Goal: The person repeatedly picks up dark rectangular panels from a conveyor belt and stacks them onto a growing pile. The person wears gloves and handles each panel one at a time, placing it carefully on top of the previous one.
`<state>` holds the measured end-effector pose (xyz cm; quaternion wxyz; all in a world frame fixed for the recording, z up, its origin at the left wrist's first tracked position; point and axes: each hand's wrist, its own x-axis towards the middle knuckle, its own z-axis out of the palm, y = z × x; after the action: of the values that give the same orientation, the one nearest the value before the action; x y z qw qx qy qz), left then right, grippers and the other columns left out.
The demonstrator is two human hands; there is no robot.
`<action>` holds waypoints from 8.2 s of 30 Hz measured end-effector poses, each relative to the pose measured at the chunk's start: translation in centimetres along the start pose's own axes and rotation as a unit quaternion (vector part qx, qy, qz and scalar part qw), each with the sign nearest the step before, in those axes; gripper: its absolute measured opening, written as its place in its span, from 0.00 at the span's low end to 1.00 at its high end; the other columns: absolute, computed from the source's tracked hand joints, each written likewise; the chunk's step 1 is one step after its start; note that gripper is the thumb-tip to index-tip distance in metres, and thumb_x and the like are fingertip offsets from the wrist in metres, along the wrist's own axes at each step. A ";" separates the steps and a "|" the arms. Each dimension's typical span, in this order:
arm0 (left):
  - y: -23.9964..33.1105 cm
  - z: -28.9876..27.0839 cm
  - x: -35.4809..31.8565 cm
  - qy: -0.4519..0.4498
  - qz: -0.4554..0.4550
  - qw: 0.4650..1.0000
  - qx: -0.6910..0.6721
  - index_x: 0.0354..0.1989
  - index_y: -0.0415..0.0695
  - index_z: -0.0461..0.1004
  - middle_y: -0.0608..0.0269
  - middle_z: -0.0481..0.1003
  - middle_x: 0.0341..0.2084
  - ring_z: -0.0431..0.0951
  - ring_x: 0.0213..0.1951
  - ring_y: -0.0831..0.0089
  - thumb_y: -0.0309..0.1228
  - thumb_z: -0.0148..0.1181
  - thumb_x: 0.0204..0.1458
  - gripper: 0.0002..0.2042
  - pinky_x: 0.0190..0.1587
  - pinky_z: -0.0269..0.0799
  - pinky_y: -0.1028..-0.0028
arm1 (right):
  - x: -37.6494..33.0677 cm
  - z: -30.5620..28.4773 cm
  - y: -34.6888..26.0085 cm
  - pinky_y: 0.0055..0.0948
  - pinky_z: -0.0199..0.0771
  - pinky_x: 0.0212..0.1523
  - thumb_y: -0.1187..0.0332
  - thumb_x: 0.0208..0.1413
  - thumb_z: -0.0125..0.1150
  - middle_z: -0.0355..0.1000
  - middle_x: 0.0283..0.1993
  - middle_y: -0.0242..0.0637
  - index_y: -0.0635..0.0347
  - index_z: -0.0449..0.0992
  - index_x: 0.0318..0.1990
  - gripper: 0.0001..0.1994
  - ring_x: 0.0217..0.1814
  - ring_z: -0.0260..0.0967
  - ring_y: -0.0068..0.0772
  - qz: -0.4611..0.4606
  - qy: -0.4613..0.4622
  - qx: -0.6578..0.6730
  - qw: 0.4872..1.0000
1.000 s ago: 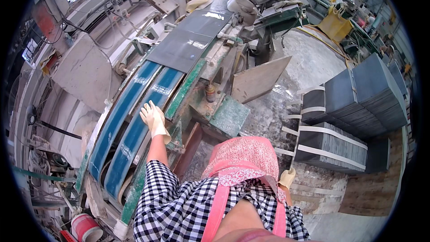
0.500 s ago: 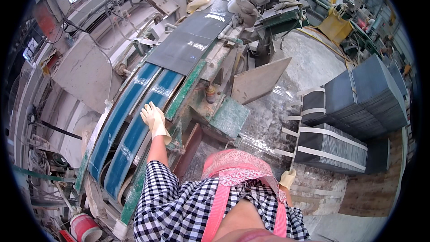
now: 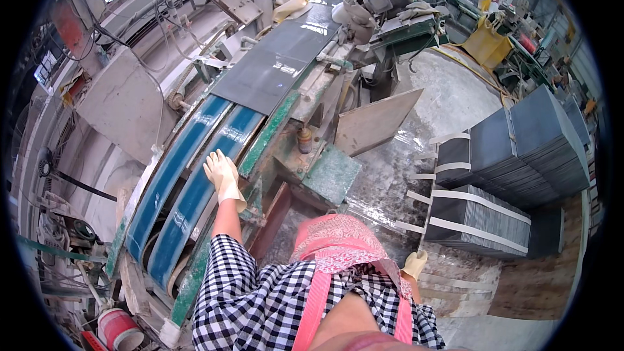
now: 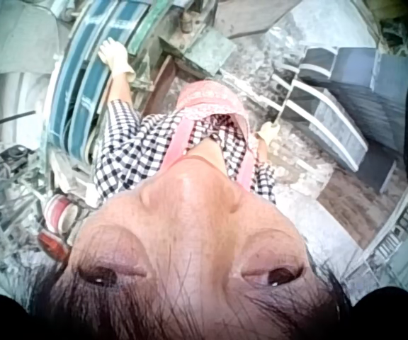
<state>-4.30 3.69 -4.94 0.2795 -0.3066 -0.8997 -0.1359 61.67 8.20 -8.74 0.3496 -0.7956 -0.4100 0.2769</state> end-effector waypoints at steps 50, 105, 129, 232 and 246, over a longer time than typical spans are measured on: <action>-0.7 2.0 -0.5 0.049 0.002 0.999 -0.004 0.57 0.42 0.72 0.48 0.74 0.51 0.69 0.57 0.46 0.36 0.54 0.56 0.21 0.66 0.56 0.53 | -2.1 0.0 -3.2 0.40 0.68 0.54 0.70 0.51 0.48 0.73 0.48 0.62 0.77 0.66 0.58 0.26 0.52 0.72 0.54 0.036 0.008 0.011 0.999; 0.1 0.1 0.0 0.022 -0.010 1.000 0.005 0.52 0.39 0.74 0.49 0.74 0.49 0.70 0.52 0.51 0.36 0.56 0.55 0.19 0.62 0.60 0.53 | -1.7 -0.7 -1.5 0.38 0.70 0.53 0.72 0.52 0.50 0.73 0.48 0.60 0.78 0.64 0.58 0.25 0.51 0.73 0.51 0.034 0.005 0.021 0.999; 1.9 -2.0 1.7 -0.069 -0.006 0.997 0.029 0.49 0.39 0.75 0.51 0.76 0.45 0.73 0.49 0.54 0.36 0.52 0.56 0.17 0.56 0.64 0.57 | -0.7 -0.3 1.2 0.36 0.68 0.55 0.74 0.53 0.49 0.73 0.49 0.54 0.74 0.63 0.62 0.27 0.51 0.71 0.46 0.019 0.036 -0.002 0.999; -1.3 2.5 -0.5 0.070 -0.015 0.997 0.029 0.53 0.42 0.74 0.51 0.75 0.50 0.72 0.54 0.53 0.38 0.55 0.56 0.19 0.63 0.60 0.55 | 0.1 0.3 1.7 0.28 0.71 0.45 0.74 0.57 0.47 0.67 0.56 0.45 0.67 0.54 0.69 0.30 0.45 0.69 0.33 0.097 -0.027 0.081 0.992; -1.2 2.2 -0.5 0.017 -0.037 0.999 0.013 0.54 0.42 0.73 0.50 0.74 0.51 0.70 0.55 0.51 0.39 0.55 0.56 0.20 0.65 0.58 0.54 | -0.8 0.1 0.3 0.32 0.67 0.56 0.73 0.58 0.47 0.63 0.62 0.48 0.64 0.52 0.70 0.31 0.57 0.66 0.37 0.130 -0.026 0.090 0.987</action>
<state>-5.66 3.41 -7.07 0.2936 -0.2668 -0.9073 -0.1395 61.27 7.45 -8.91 0.3697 -0.8000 -0.2858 0.3764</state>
